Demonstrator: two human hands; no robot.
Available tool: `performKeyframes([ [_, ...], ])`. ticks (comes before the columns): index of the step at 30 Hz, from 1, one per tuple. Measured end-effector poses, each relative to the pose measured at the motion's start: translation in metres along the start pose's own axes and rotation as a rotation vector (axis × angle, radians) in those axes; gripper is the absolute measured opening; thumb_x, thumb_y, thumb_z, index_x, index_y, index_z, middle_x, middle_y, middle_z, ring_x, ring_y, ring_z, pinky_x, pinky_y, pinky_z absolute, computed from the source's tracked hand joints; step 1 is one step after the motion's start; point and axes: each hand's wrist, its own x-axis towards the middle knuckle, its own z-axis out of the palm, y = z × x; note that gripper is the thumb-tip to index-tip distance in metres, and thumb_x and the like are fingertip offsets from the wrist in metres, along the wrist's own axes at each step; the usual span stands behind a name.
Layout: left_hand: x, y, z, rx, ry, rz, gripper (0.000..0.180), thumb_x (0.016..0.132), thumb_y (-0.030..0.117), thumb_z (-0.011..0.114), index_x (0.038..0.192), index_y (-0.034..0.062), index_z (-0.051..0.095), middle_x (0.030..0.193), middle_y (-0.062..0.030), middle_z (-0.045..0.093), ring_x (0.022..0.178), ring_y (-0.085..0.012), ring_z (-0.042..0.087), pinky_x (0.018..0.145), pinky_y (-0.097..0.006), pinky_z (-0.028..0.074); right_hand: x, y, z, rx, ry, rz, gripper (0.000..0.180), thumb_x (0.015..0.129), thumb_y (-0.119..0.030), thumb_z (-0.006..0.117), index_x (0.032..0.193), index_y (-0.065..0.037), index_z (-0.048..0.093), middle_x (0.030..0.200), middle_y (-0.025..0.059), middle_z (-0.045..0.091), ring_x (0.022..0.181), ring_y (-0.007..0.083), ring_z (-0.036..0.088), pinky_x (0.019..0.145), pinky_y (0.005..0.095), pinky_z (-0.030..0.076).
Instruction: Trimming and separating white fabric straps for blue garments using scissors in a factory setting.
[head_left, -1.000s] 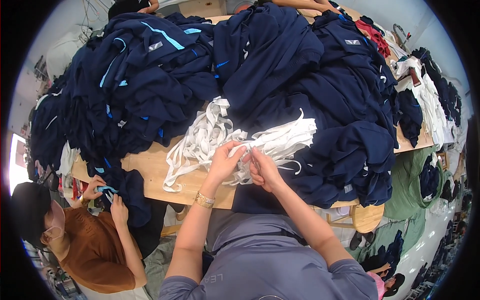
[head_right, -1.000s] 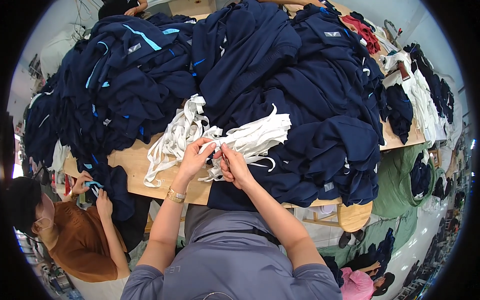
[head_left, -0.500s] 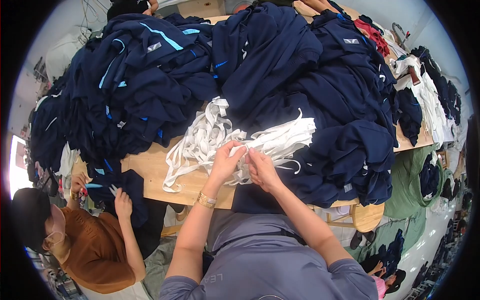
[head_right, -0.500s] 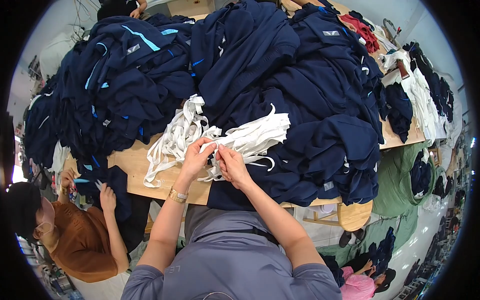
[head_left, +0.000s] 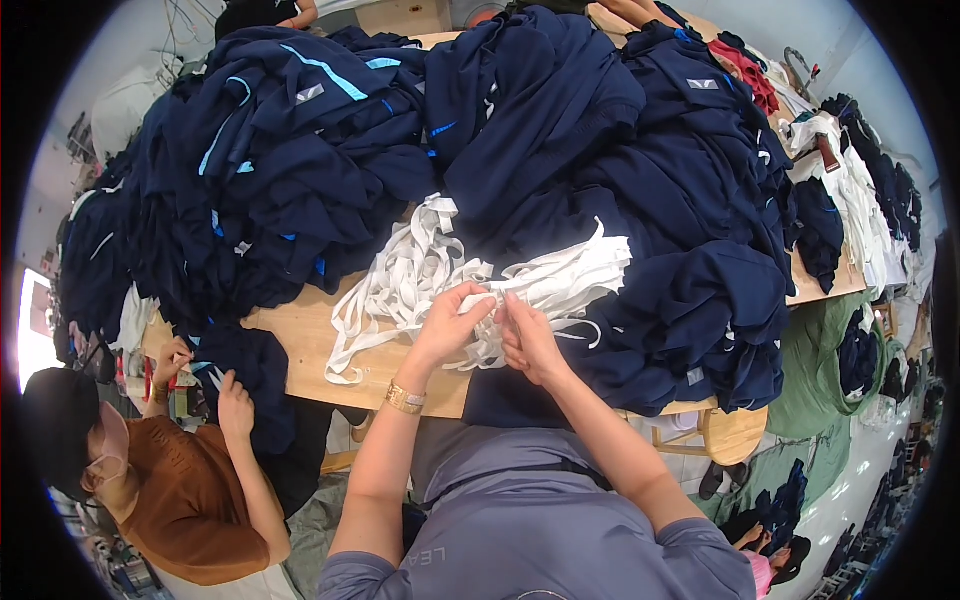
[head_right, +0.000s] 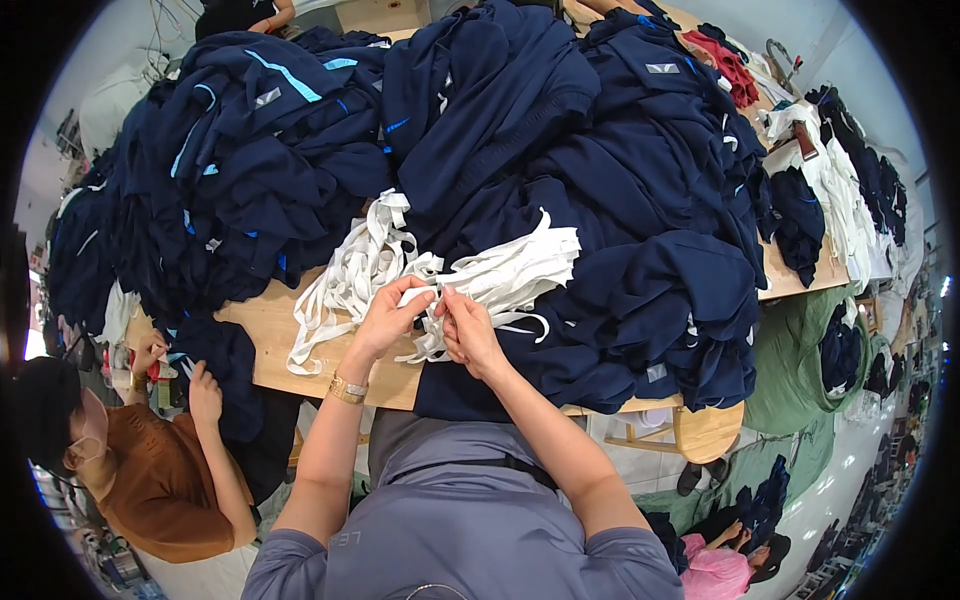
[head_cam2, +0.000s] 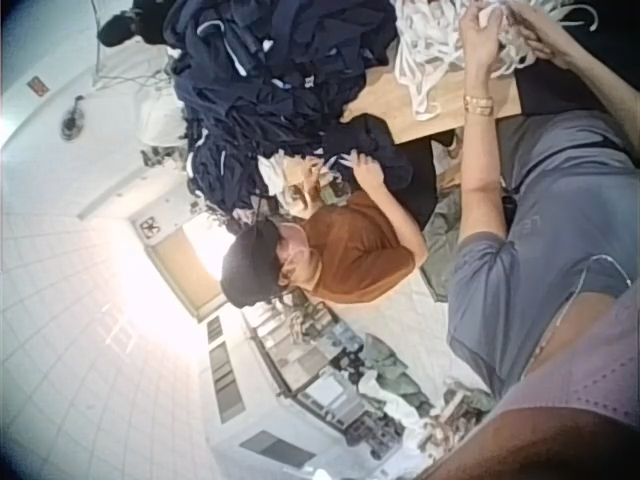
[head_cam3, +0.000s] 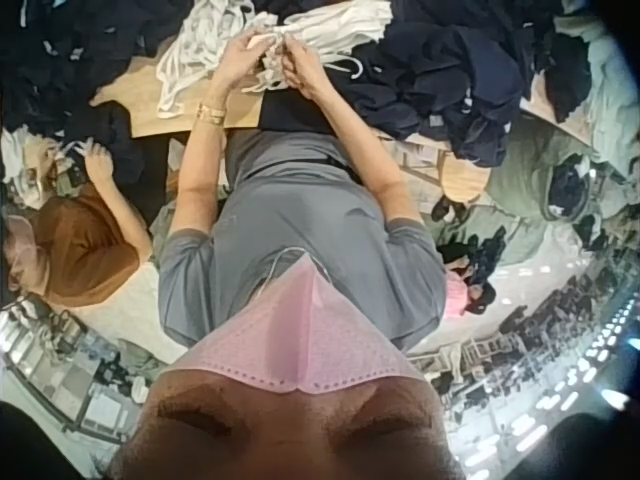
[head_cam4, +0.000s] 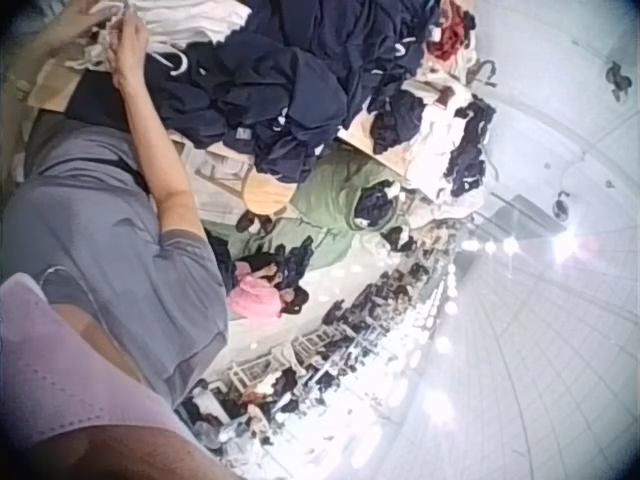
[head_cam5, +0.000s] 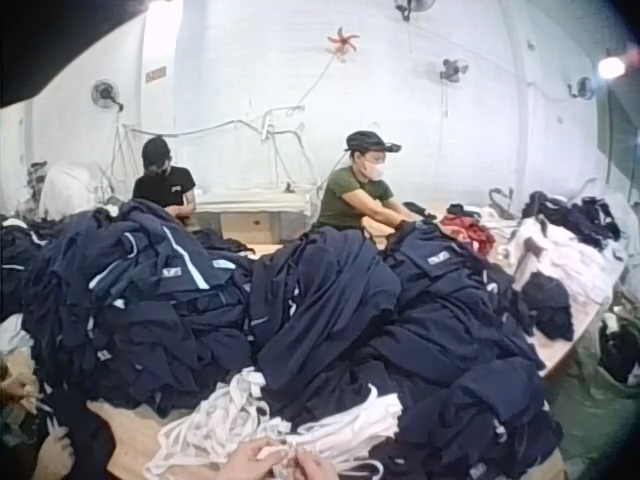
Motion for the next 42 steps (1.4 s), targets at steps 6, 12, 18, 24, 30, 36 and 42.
performKeyframes([
  [6,-0.002,0.005,0.006,0.176,-0.062,0.196,0.014,0.087,0.019,0.057,0.09,0.0054,0.055,0.066,0.0089,0.041,0.055,0.0009,0.033,0.048,-0.016,0.027,0.001,-0.02,0.005,-0.126,0.076,-0.191,0.021,0.088,-0.024,0.056,0.079,-0.006,0.052,0.053,-0.0066,0.039,0.036,0.0014,0.029,0.033,0.0194,0.019],
  [12,0.001,0.02,-0.009,0.097,-0.162,0.029,0.029,0.092,0.027,0.049,0.092,0.0019,0.063,0.062,0.0087,0.04,0.057,-0.0019,0.032,0.05,-0.02,0.028,0.008,-0.096,-0.044,-0.486,0.448,-0.716,0.023,0.086,-0.016,0.059,0.067,-0.005,0.051,0.059,-0.0076,0.04,0.054,0.0011,0.033,0.047,0.0201,0.025],
  [18,0.009,0.006,-0.009,0.259,-0.1,0.065,0.028,0.091,0.026,0.049,0.087,0.0031,0.064,0.059,0.0055,0.041,0.056,-0.0041,0.035,0.052,-0.021,0.031,0.007,-0.124,-0.093,-0.563,0.595,-0.481,0.025,0.084,-0.024,0.061,0.075,-0.001,0.056,0.057,-0.0048,0.044,0.049,0.0016,0.035,0.043,0.0199,0.025],
  [24,0.015,-0.009,-0.005,0.279,-0.074,0.06,0.03,0.091,0.027,0.047,0.085,0.0024,0.063,0.057,0.0022,0.044,0.055,-0.0061,0.04,0.052,-0.023,0.033,-0.013,-0.065,-0.056,-0.424,0.487,-0.823,0.035,0.095,-0.028,0.038,0.081,-0.003,0.057,0.054,-0.0088,0.031,0.045,0.0006,0.025,0.042,0.0194,0.018],
  [30,0.01,0.005,0.003,0.182,-0.081,0.04,0.025,0.094,0.023,0.044,0.082,0.004,0.057,0.057,0.0066,0.039,0.051,-0.0017,0.032,0.047,-0.018,0.027,-0.015,0.008,-0.027,-0.299,-0.017,-0.174,0.035,0.094,-0.032,0.042,0.088,-0.001,0.055,0.047,-0.0062,0.031,0.034,0.003,0.024,0.03,0.019,0.02],
  [36,0.01,-0.005,0.0,0.157,-0.099,0.053,0.024,0.094,0.023,0.044,0.08,0.0052,0.054,0.056,0.0064,0.039,0.05,-0.0016,0.033,0.046,-0.018,0.026,-0.002,0.01,-0.018,-0.194,-0.03,-0.129,0.039,0.094,-0.037,0.039,0.089,-0.001,0.054,0.048,-0.0056,0.03,0.033,0.0035,0.022,0.03,0.0195,0.019],
  [42,0.005,0.006,0.002,0.093,-0.17,0.026,0.026,0.092,0.024,0.046,0.074,0.0065,0.054,0.054,0.0077,0.036,0.047,-0.0016,0.029,0.043,-0.019,0.022,0.004,0.001,-0.015,-0.24,-0.027,-0.145,0.039,0.094,-0.039,0.04,0.08,-0.004,0.053,0.046,-0.0062,0.03,0.032,0.0035,0.023,0.031,0.0201,0.018],
])
